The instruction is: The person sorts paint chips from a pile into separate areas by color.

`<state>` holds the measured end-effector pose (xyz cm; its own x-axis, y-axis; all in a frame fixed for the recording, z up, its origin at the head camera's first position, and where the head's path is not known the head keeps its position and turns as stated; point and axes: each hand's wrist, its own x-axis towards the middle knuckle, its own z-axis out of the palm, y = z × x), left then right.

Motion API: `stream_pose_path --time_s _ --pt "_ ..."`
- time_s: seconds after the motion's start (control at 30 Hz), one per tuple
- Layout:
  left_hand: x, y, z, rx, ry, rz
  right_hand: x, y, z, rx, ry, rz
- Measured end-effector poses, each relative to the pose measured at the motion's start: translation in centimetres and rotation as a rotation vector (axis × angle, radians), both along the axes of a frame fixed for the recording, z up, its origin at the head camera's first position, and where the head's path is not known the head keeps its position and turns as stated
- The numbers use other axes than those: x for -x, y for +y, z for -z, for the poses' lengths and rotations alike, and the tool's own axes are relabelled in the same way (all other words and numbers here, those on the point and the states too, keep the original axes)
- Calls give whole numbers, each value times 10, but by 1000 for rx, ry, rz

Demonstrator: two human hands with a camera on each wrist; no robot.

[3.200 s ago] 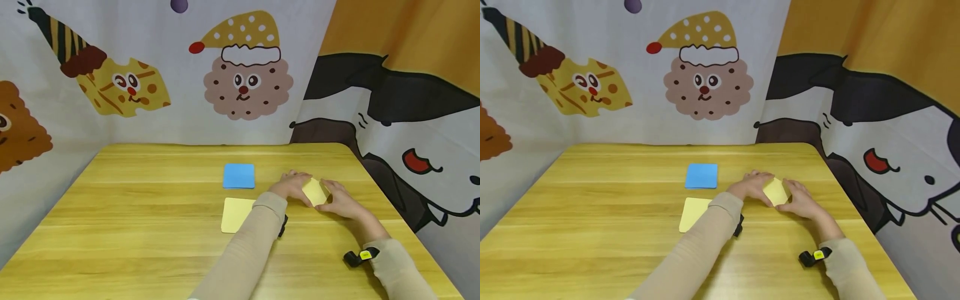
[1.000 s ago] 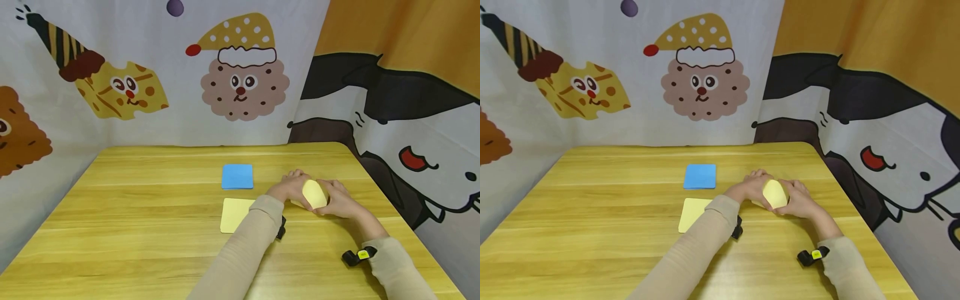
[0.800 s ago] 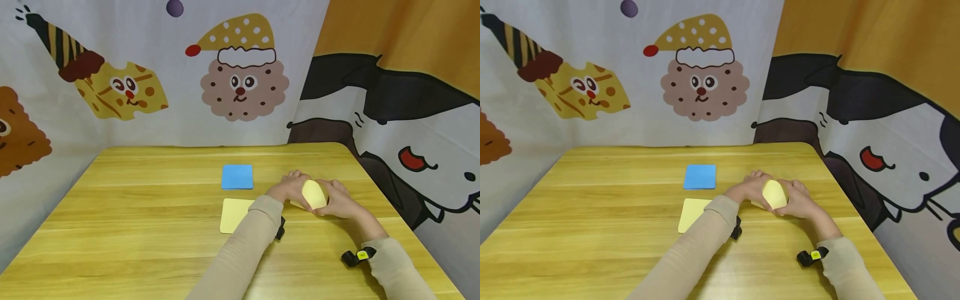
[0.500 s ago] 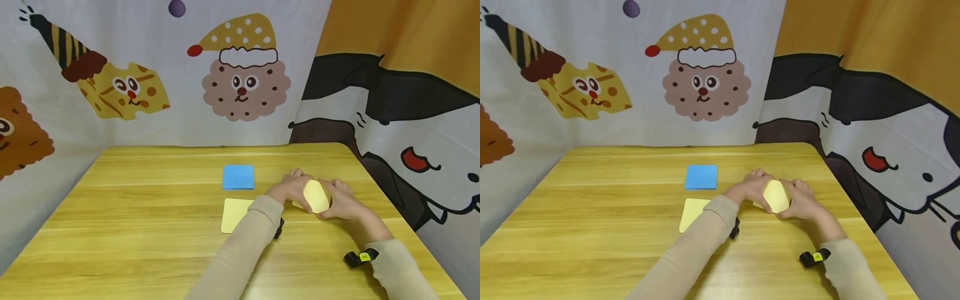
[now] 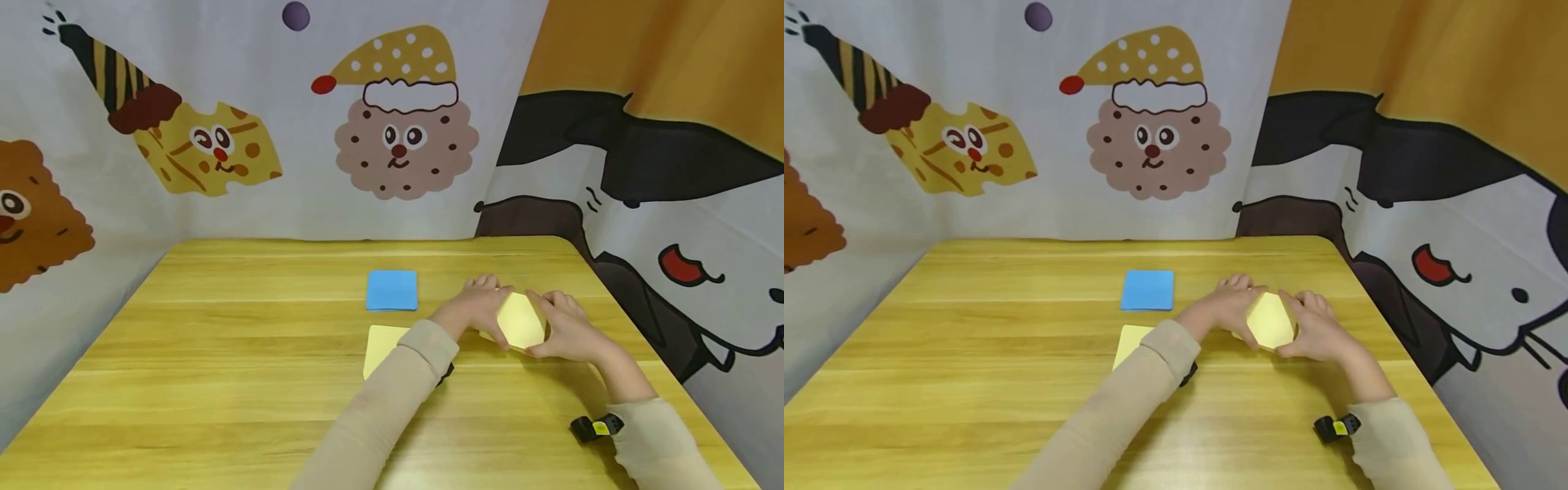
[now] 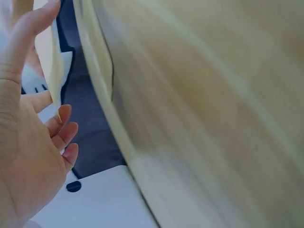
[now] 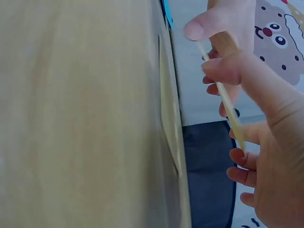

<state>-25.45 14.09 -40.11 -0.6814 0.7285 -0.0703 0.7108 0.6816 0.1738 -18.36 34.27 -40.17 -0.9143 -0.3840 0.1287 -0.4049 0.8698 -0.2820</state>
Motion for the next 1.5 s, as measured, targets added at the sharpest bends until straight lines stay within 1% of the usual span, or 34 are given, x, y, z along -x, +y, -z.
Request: stream_pose_path --time_s 0.1,0.27,0.5,0.67,0.77,0.9,1.07,1.23,1.4,1.5 --pt "-1 -7 -5 -2 24 14 -1 -2 -2 17 13 -6" --pt "-4 -24 -14 -68 36 25 -4 -9 -9 52 47 -25" --pt "-15 -54 -26 -162 48 25 -10 -28 -20 99 107 -97" --pt "-22 -76 -29 -215 57 5 -14 -44 -23 113 149 -134" --pt "-27 -89 -27 -240 70 -2 -16 -54 -22 118 139 -137" --pt "-35 -106 -25 -268 69 -11 -16 -69 -19 124 102 -145" --pt "-43 -128 -24 -284 36 -25 -16 -89 -17 124 62 -179" --pt "-47 -151 -18 -291 1 -48 -14 -110 -15 122 57 -217" --pt "-50 -169 -10 -279 -9 -51 -13 -128 -9 102 51 -235" --pt "-52 -178 -7 -263 -6 -51 -12 -137 -4 109 35 -241"
